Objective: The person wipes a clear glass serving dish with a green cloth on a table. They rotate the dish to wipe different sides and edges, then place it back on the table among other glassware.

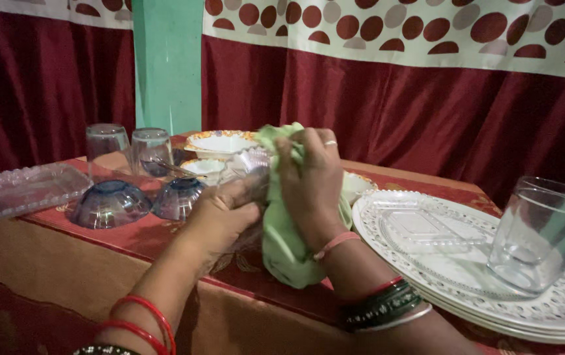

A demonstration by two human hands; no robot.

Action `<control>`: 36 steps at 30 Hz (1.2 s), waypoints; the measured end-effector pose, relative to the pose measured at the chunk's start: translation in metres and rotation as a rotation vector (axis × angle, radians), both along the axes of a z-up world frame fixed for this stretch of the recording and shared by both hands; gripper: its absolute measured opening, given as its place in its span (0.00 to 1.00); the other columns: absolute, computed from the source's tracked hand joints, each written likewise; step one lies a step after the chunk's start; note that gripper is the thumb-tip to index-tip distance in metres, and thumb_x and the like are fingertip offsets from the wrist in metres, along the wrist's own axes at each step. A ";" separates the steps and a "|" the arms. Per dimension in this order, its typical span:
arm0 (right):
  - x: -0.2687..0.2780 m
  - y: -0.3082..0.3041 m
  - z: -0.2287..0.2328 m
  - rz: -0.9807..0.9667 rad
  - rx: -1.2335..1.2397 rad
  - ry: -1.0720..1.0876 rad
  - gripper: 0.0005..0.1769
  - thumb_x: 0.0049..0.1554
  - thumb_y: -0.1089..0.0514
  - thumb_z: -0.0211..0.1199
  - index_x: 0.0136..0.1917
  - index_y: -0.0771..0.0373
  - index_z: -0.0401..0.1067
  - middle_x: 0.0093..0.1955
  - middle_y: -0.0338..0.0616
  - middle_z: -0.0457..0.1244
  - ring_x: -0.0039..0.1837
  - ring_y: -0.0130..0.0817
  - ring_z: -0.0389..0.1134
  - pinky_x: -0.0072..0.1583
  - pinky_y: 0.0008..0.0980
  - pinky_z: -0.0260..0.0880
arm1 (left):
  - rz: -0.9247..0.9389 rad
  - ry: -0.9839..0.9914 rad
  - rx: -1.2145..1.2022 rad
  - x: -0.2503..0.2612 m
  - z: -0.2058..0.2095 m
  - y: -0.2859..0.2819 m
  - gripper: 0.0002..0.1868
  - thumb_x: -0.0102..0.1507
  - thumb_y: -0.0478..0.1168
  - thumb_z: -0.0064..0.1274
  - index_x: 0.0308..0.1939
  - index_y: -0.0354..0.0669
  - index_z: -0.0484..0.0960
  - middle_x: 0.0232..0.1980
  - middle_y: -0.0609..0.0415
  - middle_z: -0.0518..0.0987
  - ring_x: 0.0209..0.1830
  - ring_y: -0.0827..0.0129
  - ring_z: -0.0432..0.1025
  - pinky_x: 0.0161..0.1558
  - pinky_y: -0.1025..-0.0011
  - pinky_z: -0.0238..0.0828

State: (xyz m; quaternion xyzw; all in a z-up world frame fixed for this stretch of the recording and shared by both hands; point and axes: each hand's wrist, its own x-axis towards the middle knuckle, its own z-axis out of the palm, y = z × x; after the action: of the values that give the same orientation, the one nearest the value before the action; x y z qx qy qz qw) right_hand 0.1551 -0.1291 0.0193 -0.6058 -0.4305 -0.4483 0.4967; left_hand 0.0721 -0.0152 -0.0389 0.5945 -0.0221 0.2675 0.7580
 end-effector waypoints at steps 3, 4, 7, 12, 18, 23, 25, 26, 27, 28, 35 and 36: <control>-0.010 0.003 -0.009 0.205 -0.080 -0.294 0.09 0.56 0.59 0.67 0.47 0.64 0.71 0.51 0.50 0.65 0.51 0.46 0.69 0.49 0.41 0.72 | 0.120 0.072 0.284 0.002 0.001 0.004 0.19 0.65 0.28 0.48 0.61 0.33 0.80 0.51 0.49 0.83 0.45 0.67 0.76 0.46 0.66 0.74; -0.010 0.006 -0.011 0.202 -0.068 -0.311 0.08 0.57 0.58 0.66 0.47 0.63 0.70 0.51 0.50 0.65 0.51 0.46 0.69 0.49 0.41 0.72 | 0.235 0.184 0.413 0.004 0.003 0.007 0.18 0.69 0.32 0.48 0.63 0.36 0.78 0.55 0.49 0.83 0.48 0.67 0.77 0.50 0.65 0.75; 0.004 0.009 -0.018 0.147 -0.036 -0.200 0.09 0.62 0.55 0.63 0.47 0.63 0.70 0.51 0.49 0.64 0.50 0.44 0.70 0.49 0.41 0.72 | 0.188 0.040 0.371 -0.005 -0.006 0.007 0.27 0.63 0.28 0.46 0.67 0.40 0.76 0.62 0.51 0.82 0.57 0.71 0.76 0.59 0.70 0.73; 0.066 0.012 -0.007 0.838 0.047 1.054 0.14 0.63 0.48 0.54 0.51 0.60 0.69 0.42 0.46 0.66 0.41 0.37 0.69 0.42 0.38 0.74 | 0.039 -0.089 0.099 -0.009 -0.010 0.007 0.32 0.60 0.25 0.48 0.69 0.44 0.74 0.68 0.55 0.79 0.66 0.73 0.73 0.64 0.72 0.71; 0.076 0.013 -0.003 0.995 0.027 1.176 0.12 0.60 0.51 0.56 0.50 0.60 0.72 0.37 0.43 0.64 0.34 0.32 0.66 0.36 0.39 0.72 | 0.050 -0.066 0.126 -0.024 -0.019 0.007 0.32 0.59 0.32 0.55 0.69 0.43 0.75 0.71 0.54 0.76 0.67 0.65 0.73 0.67 0.65 0.69; 0.084 -0.009 0.015 0.859 -0.055 0.728 0.15 0.63 0.49 0.62 0.45 0.64 0.74 0.34 0.33 0.64 0.35 0.20 0.61 0.37 0.24 0.63 | 0.086 0.018 0.097 -0.073 0.018 0.017 0.36 0.53 0.45 0.59 0.68 0.55 0.77 0.63 0.52 0.84 0.58 0.66 0.79 0.63 0.61 0.68; 0.077 -0.017 0.016 0.810 -0.115 0.627 0.15 0.63 0.49 0.62 0.45 0.64 0.75 0.34 0.32 0.64 0.36 0.19 0.61 0.37 0.24 0.62 | 0.096 0.101 0.256 -0.071 0.039 0.017 0.35 0.57 0.43 0.63 0.70 0.56 0.77 0.58 0.48 0.86 0.55 0.63 0.83 0.63 0.62 0.73; 0.069 -0.020 0.017 0.798 -0.153 0.586 0.15 0.63 0.49 0.62 0.46 0.64 0.76 0.34 0.33 0.65 0.36 0.19 0.61 0.38 0.25 0.62 | 0.104 0.140 0.334 -0.069 0.046 0.017 0.34 0.59 0.43 0.64 0.72 0.57 0.77 0.56 0.46 0.87 0.53 0.62 0.85 0.62 0.62 0.76; 0.059 -0.020 0.019 0.789 -0.189 0.539 0.15 0.63 0.49 0.62 0.46 0.64 0.76 0.35 0.34 0.65 0.36 0.19 0.61 0.38 0.25 0.62 | 0.175 0.239 0.428 -0.064 0.050 0.014 0.31 0.58 0.42 0.65 0.66 0.54 0.79 0.52 0.49 0.87 0.49 0.65 0.84 0.57 0.65 0.76; 0.047 -0.020 0.022 0.625 -0.194 0.432 0.15 0.63 0.49 0.62 0.47 0.63 0.76 0.34 0.35 0.66 0.37 0.21 0.63 0.39 0.27 0.65 | 0.247 0.339 0.521 -0.052 0.050 0.006 0.28 0.56 0.42 0.66 0.61 0.51 0.82 0.48 0.52 0.87 0.45 0.68 0.82 0.53 0.68 0.77; -0.008 -0.019 0.014 0.134 -0.038 -0.257 0.16 0.66 0.50 0.60 0.47 0.66 0.70 0.47 0.52 0.69 0.48 0.45 0.71 0.48 0.42 0.71 | 0.083 0.210 0.187 -0.025 0.026 -0.007 0.24 0.57 0.31 0.54 0.59 0.41 0.83 0.45 0.56 0.87 0.36 0.77 0.82 0.39 0.77 0.81; -0.005 -0.014 0.012 0.153 -0.037 -0.283 0.16 0.66 0.50 0.59 0.46 0.66 0.69 0.49 0.53 0.69 0.49 0.47 0.72 0.49 0.42 0.71 | 0.110 0.189 0.269 -0.028 0.025 -0.005 0.26 0.59 0.30 0.55 0.63 0.43 0.83 0.44 0.51 0.87 0.35 0.74 0.79 0.37 0.76 0.78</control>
State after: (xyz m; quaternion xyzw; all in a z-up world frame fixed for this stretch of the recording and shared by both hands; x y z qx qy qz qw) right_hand 0.1503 -0.1434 0.0312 -0.5108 -0.5493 -0.4821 0.4527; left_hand 0.0440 -0.0203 -0.0137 0.7134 0.0462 0.2461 0.6545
